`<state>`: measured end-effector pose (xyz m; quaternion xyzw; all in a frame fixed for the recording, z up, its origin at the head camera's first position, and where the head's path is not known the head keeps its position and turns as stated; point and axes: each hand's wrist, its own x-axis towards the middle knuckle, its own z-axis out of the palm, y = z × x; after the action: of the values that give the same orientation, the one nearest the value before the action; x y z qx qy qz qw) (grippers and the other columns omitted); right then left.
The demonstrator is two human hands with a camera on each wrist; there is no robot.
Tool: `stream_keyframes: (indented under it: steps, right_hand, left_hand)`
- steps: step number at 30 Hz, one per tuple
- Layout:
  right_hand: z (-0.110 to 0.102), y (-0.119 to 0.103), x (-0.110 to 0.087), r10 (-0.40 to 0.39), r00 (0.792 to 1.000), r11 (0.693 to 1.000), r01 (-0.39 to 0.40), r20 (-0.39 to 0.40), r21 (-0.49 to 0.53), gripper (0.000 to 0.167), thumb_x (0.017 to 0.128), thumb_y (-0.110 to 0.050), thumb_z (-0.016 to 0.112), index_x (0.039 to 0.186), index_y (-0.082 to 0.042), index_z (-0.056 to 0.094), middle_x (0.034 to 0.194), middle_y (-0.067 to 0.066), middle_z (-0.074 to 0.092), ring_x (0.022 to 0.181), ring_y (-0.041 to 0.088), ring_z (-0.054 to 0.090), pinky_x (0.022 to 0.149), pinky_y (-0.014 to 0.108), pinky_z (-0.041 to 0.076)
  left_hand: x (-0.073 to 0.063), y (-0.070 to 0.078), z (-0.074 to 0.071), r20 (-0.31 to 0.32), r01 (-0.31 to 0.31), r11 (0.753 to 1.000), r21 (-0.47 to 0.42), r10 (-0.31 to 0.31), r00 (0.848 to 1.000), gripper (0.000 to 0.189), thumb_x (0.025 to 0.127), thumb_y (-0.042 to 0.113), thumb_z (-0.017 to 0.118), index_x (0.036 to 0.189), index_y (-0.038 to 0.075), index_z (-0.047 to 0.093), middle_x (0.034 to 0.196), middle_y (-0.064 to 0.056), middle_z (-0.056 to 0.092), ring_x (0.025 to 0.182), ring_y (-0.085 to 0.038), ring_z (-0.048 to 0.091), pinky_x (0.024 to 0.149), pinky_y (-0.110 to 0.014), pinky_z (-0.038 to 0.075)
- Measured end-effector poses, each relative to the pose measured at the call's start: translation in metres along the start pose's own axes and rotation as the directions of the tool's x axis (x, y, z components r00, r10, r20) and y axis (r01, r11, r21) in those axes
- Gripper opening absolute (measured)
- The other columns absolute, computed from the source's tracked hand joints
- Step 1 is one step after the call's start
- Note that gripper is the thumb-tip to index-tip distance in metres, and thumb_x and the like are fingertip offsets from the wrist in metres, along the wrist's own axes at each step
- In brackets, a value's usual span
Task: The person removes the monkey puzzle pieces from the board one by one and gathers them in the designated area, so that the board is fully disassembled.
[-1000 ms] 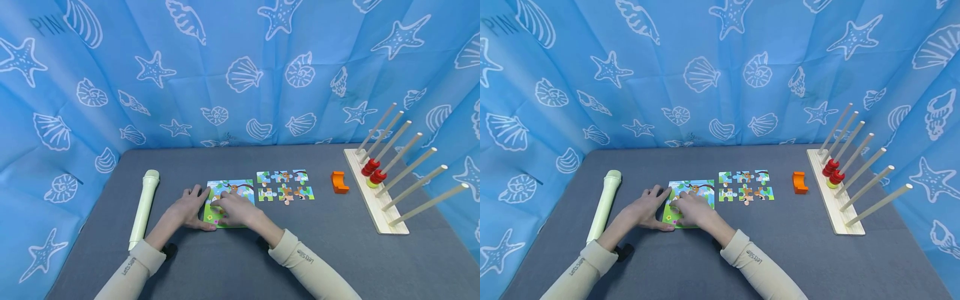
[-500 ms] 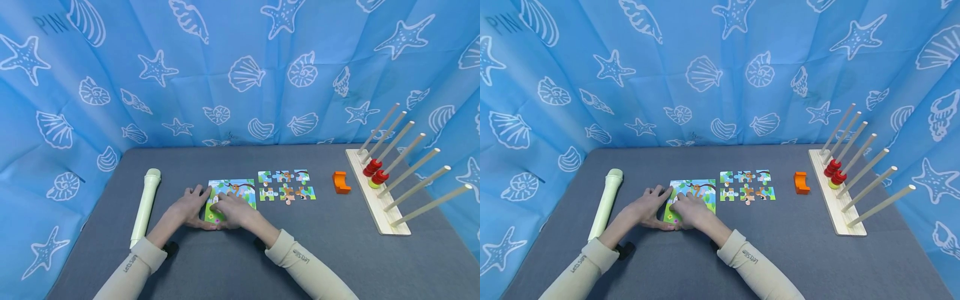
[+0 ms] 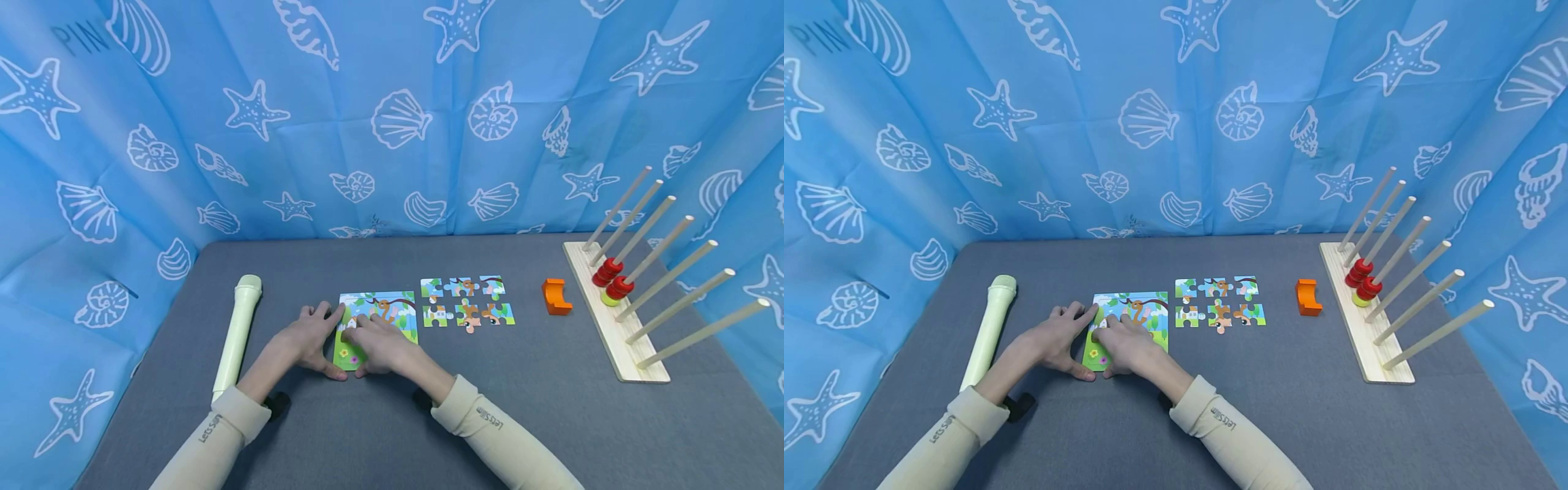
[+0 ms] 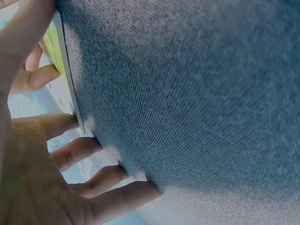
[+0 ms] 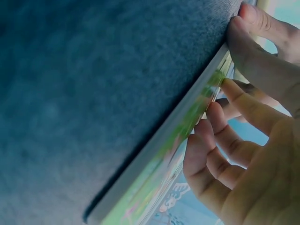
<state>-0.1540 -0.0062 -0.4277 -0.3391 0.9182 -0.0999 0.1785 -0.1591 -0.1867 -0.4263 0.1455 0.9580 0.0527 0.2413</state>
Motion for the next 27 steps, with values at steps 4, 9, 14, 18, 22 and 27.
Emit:
stream_keyframes:
  steps: [4, 9, 14, 18, 22, 27]
  right_hand:
    - [-0.0003, -0.0009, -0.0005, 0.020, 1.000, 0.999, -0.020, -0.003, 0.043, 0.062, 0.080, -0.034, 0.089, 0.135, -0.025, 0.063, 0.123, 0.001, 0.060, 0.103, 0.017, 0.053, 0.084, 0.032, 0.051]
    - [-0.0003, -0.0015, -0.0021, 0.029, 0.999, 0.994, -0.025, -0.033, 0.105, 0.064, 0.078, -0.029, 0.091, 0.135, -0.024, 0.062, 0.123, 0.003, 0.060, 0.107, 0.020, 0.056, 0.084, 0.036, 0.054]
    - [-0.0008, -0.0025, -0.0049, 0.020, 0.998, 0.991, -0.011, -0.067, 0.132, 0.062, 0.078, -0.027, 0.091, 0.134, -0.022, 0.064, 0.124, 0.005, 0.061, 0.109, 0.023, 0.058, 0.084, 0.039, 0.056]
    - [-0.0008, -0.0034, -0.0065, 0.015, 0.996, 0.993, -0.005, -0.084, 0.118, 0.056, 0.083, -0.025, 0.087, 0.135, -0.022, 0.066, 0.125, 0.005, 0.062, 0.108, 0.023, 0.060, 0.086, 0.039, 0.056]
    - [-0.0003, -0.0046, -0.0071, 0.016, 0.995, 0.995, -0.006, -0.097, 0.098, 0.053, 0.086, -0.021, 0.085, 0.136, -0.023, 0.067, 0.125, 0.004, 0.063, 0.108, 0.023, 0.061, 0.089, 0.039, 0.057]
    - [-0.0004, -0.0058, -0.0081, 0.030, 0.994, 0.997, -0.022, -0.101, 0.080, 0.052, 0.086, -0.021, 0.084, 0.136, -0.027, 0.067, 0.125, 0.004, 0.063, 0.113, 0.024, 0.061, 0.088, 0.040, 0.057]
  left_hand:
    - [0.0004, 0.0011, 0.0000, 0.001, 0.011, 1.000, 0.003, -0.011, 1.000, 0.130, 0.066, 0.067, 0.088, 0.164, 0.010, 0.023, 0.159, -0.022, 0.032, 0.144, -0.052, 0.033, 0.105, -0.064, 0.047]
    - [0.0007, 0.0017, -0.0002, 0.008, 0.025, 1.000, 0.003, -0.025, 1.000, 0.130, 0.066, 0.067, 0.088, 0.164, 0.011, 0.023, 0.160, -0.022, 0.031, 0.145, -0.052, 0.032, 0.106, -0.064, 0.047]
    - [0.0007, 0.0012, -0.0005, 0.007, 0.023, 1.000, 0.007, -0.023, 1.000, 0.130, 0.066, 0.067, 0.087, 0.164, 0.012, 0.023, 0.160, -0.022, 0.031, 0.144, -0.051, 0.033, 0.105, -0.064, 0.047]
    - [0.0009, 0.0003, 0.0003, 0.006, 0.020, 1.000, 0.011, -0.020, 1.000, 0.130, 0.065, 0.068, 0.087, 0.164, 0.012, 0.023, 0.159, -0.021, 0.032, 0.143, -0.050, 0.034, 0.105, -0.063, 0.048]
    - [0.0010, 0.0000, 0.0009, 0.003, 0.019, 1.000, 0.009, -0.019, 1.000, 0.131, 0.065, 0.068, 0.088, 0.164, 0.011, 0.023, 0.158, -0.021, 0.033, 0.143, -0.049, 0.035, 0.104, -0.063, 0.048]
    - [0.0011, -0.0003, 0.0011, 0.003, 0.016, 1.000, 0.008, -0.016, 1.000, 0.132, 0.065, 0.068, 0.088, 0.164, 0.011, 0.022, 0.157, -0.020, 0.034, 0.142, -0.049, 0.035, 0.104, -0.062, 0.048]
